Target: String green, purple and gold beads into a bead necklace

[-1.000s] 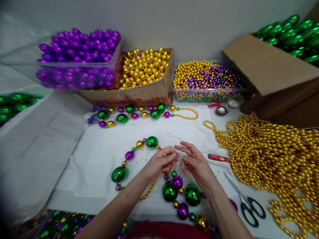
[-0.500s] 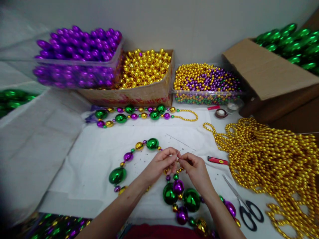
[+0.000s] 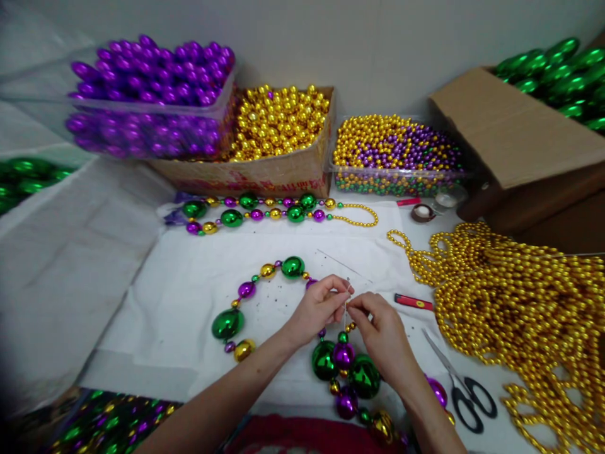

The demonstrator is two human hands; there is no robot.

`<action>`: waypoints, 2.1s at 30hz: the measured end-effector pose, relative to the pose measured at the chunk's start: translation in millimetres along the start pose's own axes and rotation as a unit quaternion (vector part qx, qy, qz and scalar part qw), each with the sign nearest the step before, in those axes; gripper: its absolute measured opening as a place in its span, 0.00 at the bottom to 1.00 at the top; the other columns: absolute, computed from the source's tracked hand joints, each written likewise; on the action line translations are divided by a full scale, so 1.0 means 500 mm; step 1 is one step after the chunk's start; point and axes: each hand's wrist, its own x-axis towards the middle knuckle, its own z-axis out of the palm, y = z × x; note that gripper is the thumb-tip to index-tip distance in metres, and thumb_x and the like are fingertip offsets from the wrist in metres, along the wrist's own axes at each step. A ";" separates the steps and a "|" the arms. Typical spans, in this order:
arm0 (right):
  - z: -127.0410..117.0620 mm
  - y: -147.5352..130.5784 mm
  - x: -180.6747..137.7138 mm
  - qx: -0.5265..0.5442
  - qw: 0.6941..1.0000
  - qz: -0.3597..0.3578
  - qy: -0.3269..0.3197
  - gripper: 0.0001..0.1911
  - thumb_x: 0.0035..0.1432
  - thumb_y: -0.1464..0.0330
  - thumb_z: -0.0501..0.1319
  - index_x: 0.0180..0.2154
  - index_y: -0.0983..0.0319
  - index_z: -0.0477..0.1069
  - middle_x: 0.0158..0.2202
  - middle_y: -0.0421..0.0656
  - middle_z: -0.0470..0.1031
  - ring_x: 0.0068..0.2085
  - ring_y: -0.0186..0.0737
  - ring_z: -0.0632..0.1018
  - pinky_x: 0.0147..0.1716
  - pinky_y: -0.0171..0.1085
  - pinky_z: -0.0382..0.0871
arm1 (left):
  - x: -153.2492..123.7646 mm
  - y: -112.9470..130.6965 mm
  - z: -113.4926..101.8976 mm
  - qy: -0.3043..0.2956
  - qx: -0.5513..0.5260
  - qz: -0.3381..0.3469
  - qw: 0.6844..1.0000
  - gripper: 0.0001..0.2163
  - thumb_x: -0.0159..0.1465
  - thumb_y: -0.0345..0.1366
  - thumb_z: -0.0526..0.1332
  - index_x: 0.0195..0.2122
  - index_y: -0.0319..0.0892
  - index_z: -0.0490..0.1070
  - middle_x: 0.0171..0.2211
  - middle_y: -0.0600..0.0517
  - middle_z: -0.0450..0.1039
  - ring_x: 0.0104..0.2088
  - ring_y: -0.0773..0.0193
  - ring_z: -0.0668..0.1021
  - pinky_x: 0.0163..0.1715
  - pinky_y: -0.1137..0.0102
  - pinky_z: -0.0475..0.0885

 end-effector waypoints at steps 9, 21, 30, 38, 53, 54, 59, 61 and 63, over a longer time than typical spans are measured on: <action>0.019 -0.001 0.004 0.166 0.982 0.050 0.076 0.07 0.49 0.68 0.65 0.26 0.60 0.66 0.24 0.36 0.68 0.28 0.36 0.68 0.28 0.35 0.61 | -0.003 -0.001 0.020 0.004 0.046 0.037 0.998 0.04 0.60 0.34 0.59 0.32 0.38 0.65 0.32 0.53 0.68 0.21 0.75 0.69 0.20 0.78 0.64; 0.013 -0.013 -0.001 0.100 0.991 0.053 0.069 0.07 0.53 0.65 0.62 0.27 0.61 0.72 0.26 0.38 0.72 0.30 0.37 0.70 0.32 0.35 0.62 | -0.013 -0.009 0.023 0.014 0.089 0.107 0.990 0.03 0.63 0.34 0.56 0.35 0.40 0.66 0.39 0.51 0.69 0.23 0.75 0.71 0.22 0.76 0.68; 0.034 0.001 -0.004 0.128 0.988 0.021 0.087 0.05 0.54 0.66 0.61 0.29 0.60 0.67 0.27 0.38 0.70 0.31 0.38 0.71 0.31 0.35 0.64 | -0.017 -0.003 0.022 0.028 0.115 0.109 0.987 0.05 0.63 0.34 0.57 0.34 0.39 0.68 0.38 0.51 0.69 0.21 0.76 0.71 0.20 0.77 0.66; 0.036 0.004 -0.012 0.072 0.986 0.053 0.142 0.06 0.54 0.66 0.61 0.35 0.60 0.72 0.29 0.40 0.73 0.28 0.38 0.72 0.27 0.36 0.65 | -0.012 -0.015 0.021 0.029 0.085 0.039 0.995 0.08 0.63 0.37 0.56 0.40 0.40 0.65 0.27 0.54 0.68 0.21 0.71 0.72 0.19 0.76 0.67; 0.004 0.016 -0.032 0.253 0.953 0.163 0.033 0.11 0.49 0.61 0.66 0.25 0.61 0.70 0.22 0.37 0.62 0.23 0.32 0.61 0.21 0.33 0.52 | -0.033 0.030 -0.018 -0.102 0.158 0.125 0.974 0.11 0.56 0.24 0.57 0.39 0.41 0.68 0.45 0.48 0.66 0.37 0.66 0.71 0.40 0.69 0.68; 0.002 0.015 -0.033 0.314 0.928 0.199 0.014 0.13 0.47 0.60 0.67 0.25 0.62 0.70 0.22 0.36 0.61 0.22 0.30 0.58 0.19 0.32 0.49 | -0.033 0.028 -0.018 -0.107 0.165 0.134 0.971 0.06 0.57 0.25 0.57 0.35 0.40 0.68 0.43 0.48 0.66 0.38 0.65 0.71 0.41 0.69 0.68; 0.001 0.012 -0.036 0.381 0.893 0.239 -0.006 0.17 0.43 0.58 0.69 0.25 0.64 0.69 0.22 0.37 0.60 0.22 0.29 0.58 0.19 0.30 0.49 | -0.042 0.018 -0.006 -0.103 0.255 0.166 0.947 0.04 0.60 0.34 0.61 0.34 0.40 0.69 0.45 0.48 0.66 0.39 0.64 0.71 0.42 0.68 0.67; 0.005 0.012 -0.036 0.386 0.891 0.241 -0.003 0.18 0.42 0.57 0.70 0.24 0.63 0.68 0.21 0.37 0.59 0.21 0.29 0.57 0.18 0.30 0.49 | -0.044 0.013 -0.001 -0.087 0.276 0.173 0.942 0.04 0.59 0.35 0.62 0.33 0.40 0.69 0.44 0.48 0.66 0.41 0.63 0.72 0.43 0.68 0.67; 0.008 0.010 -0.036 0.382 0.893 0.236 -0.002 0.19 0.42 0.56 0.70 0.22 0.63 0.67 0.20 0.36 0.59 0.21 0.28 0.57 0.18 0.30 0.49 | -0.043 0.009 0.000 -0.083 0.275 0.177 0.941 0.03 0.61 0.33 0.60 0.30 0.40 0.69 0.43 0.48 0.67 0.43 0.62 0.72 0.45 0.67 0.66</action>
